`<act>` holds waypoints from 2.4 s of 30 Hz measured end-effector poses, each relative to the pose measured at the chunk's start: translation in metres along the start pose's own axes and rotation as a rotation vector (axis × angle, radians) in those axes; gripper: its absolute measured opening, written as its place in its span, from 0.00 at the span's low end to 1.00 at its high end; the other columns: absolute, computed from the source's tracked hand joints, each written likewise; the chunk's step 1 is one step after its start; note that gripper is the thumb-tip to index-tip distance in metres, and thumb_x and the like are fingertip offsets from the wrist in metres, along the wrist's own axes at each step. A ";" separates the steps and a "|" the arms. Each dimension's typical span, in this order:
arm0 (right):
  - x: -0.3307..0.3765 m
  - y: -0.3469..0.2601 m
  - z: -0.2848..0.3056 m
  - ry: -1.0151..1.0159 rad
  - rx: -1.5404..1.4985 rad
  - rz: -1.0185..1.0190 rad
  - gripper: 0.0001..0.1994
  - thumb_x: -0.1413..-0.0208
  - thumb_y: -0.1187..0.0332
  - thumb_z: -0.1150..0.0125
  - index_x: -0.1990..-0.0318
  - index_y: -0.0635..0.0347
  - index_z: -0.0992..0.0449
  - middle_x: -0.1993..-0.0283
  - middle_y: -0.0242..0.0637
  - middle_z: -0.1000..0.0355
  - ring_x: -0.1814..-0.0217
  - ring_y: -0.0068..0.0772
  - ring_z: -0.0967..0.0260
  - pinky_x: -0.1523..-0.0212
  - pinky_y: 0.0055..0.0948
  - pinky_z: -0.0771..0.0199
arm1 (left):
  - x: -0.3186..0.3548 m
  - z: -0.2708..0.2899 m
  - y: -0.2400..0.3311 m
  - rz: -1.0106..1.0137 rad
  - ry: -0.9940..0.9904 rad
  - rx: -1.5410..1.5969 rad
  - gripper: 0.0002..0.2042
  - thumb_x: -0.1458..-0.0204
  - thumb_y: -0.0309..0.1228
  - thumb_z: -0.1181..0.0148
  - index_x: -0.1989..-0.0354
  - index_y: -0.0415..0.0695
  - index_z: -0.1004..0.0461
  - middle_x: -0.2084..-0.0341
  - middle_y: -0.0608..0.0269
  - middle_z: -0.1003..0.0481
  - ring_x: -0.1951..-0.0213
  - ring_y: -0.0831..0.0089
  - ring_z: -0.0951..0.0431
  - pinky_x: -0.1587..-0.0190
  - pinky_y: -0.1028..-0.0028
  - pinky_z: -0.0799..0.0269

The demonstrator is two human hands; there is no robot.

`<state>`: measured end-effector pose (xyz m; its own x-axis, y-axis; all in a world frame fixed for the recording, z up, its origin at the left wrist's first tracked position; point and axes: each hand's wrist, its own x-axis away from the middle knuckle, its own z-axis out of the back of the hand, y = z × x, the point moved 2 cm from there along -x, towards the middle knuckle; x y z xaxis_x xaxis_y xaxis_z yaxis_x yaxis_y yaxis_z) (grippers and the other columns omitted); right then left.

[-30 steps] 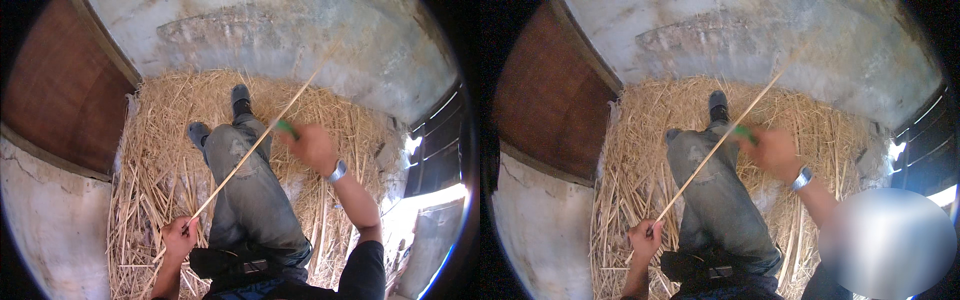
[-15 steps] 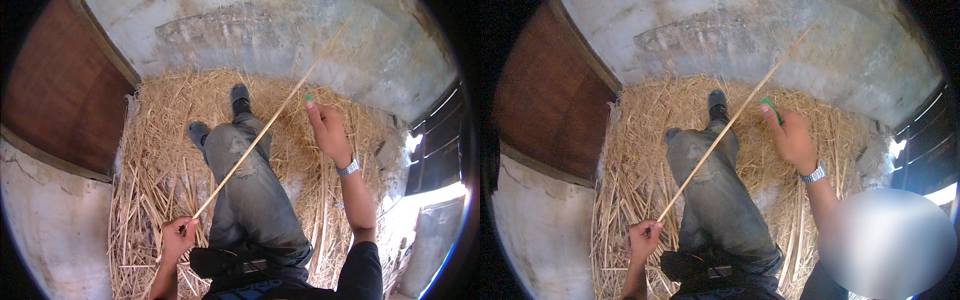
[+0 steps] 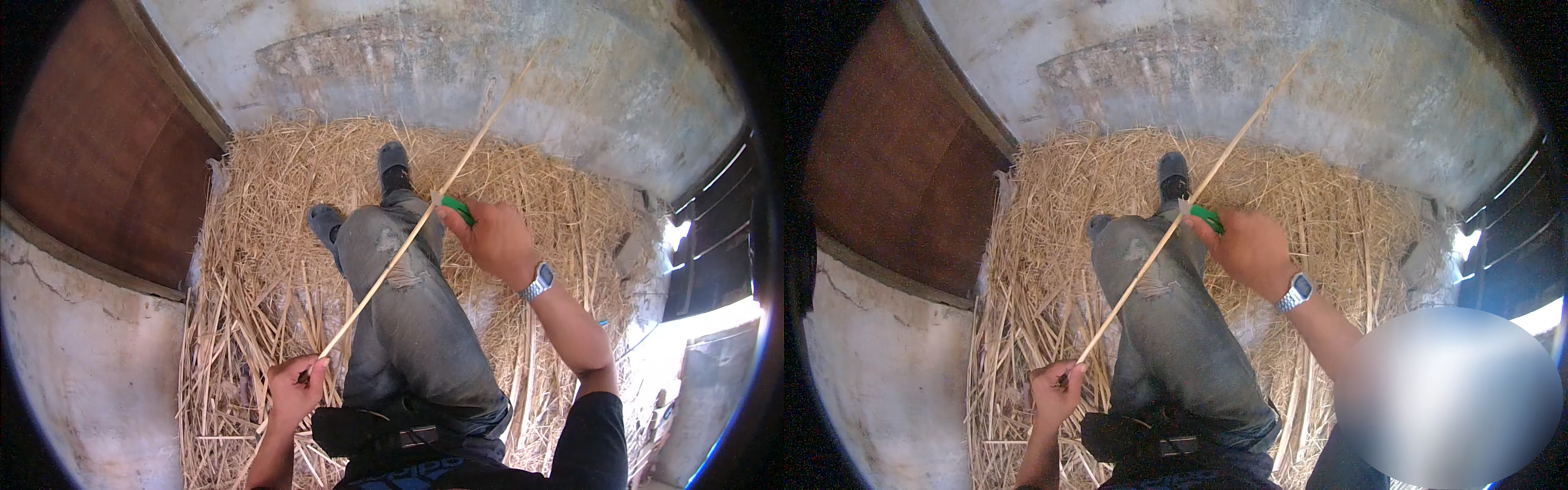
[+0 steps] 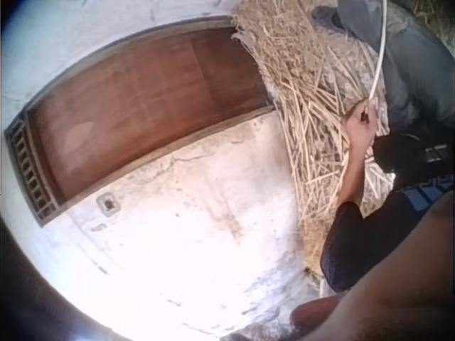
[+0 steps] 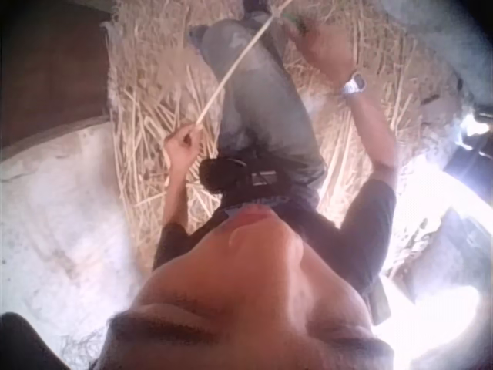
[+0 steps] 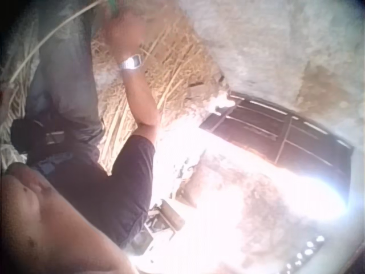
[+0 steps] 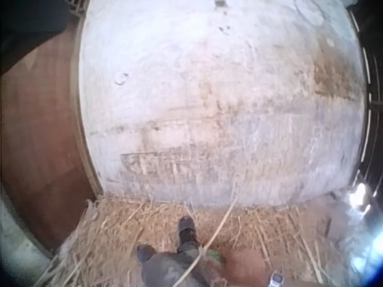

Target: The person shaves a thin wooden stick using a knife while sitting on a pile of straw.

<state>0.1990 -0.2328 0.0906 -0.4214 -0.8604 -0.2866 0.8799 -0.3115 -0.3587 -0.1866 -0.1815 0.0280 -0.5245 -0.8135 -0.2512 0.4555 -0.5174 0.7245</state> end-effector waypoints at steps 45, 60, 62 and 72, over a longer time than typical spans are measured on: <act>-0.025 0.003 -0.015 -0.024 -1.059 -0.288 0.16 0.38 0.55 0.34 0.69 0.60 0.18 0.83 0.21 0.40 0.82 0.15 0.46 0.81 0.25 0.49 | 0.015 0.001 -0.022 0.107 -0.029 0.076 0.07 0.47 0.28 0.30 0.68 0.35 0.18 0.85 0.64 0.26 0.82 0.83 0.30 0.77 0.78 0.35; 0.044 -0.040 -0.022 -0.153 -0.057 0.144 0.28 0.38 0.37 0.48 0.65 0.56 0.20 0.82 0.48 0.27 0.76 0.53 0.24 0.77 0.48 0.25 | 0.007 -0.008 -0.002 -0.052 0.070 -0.055 0.05 0.48 0.25 0.31 0.66 0.36 0.18 0.82 0.57 0.24 0.84 0.73 0.26 0.80 0.75 0.34; 0.039 -0.034 -0.023 -0.146 -0.006 0.185 0.28 0.39 0.37 0.47 0.67 0.54 0.21 0.83 0.46 0.27 0.79 0.51 0.24 0.78 0.48 0.25 | 0.010 -0.007 -0.005 -0.112 0.108 -0.068 0.05 0.48 0.24 0.31 0.66 0.36 0.19 0.81 0.55 0.23 0.84 0.71 0.25 0.80 0.73 0.33; -0.012 0.015 -0.005 0.125 0.017 -0.198 0.27 0.38 0.38 0.47 0.69 0.53 0.20 0.82 0.45 0.27 0.80 0.52 0.25 0.77 0.47 0.25 | 0.000 0.007 0.003 -0.067 0.006 -0.153 0.06 0.48 0.24 0.32 0.65 0.35 0.18 0.81 0.54 0.22 0.80 0.65 0.20 0.75 0.72 0.28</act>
<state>0.2162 -0.2246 0.0844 -0.6089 -0.7258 -0.3201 0.7807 -0.4767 -0.4041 -0.1897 -0.1810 0.0345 -0.5532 -0.7770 -0.3004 0.5237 -0.6048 0.6000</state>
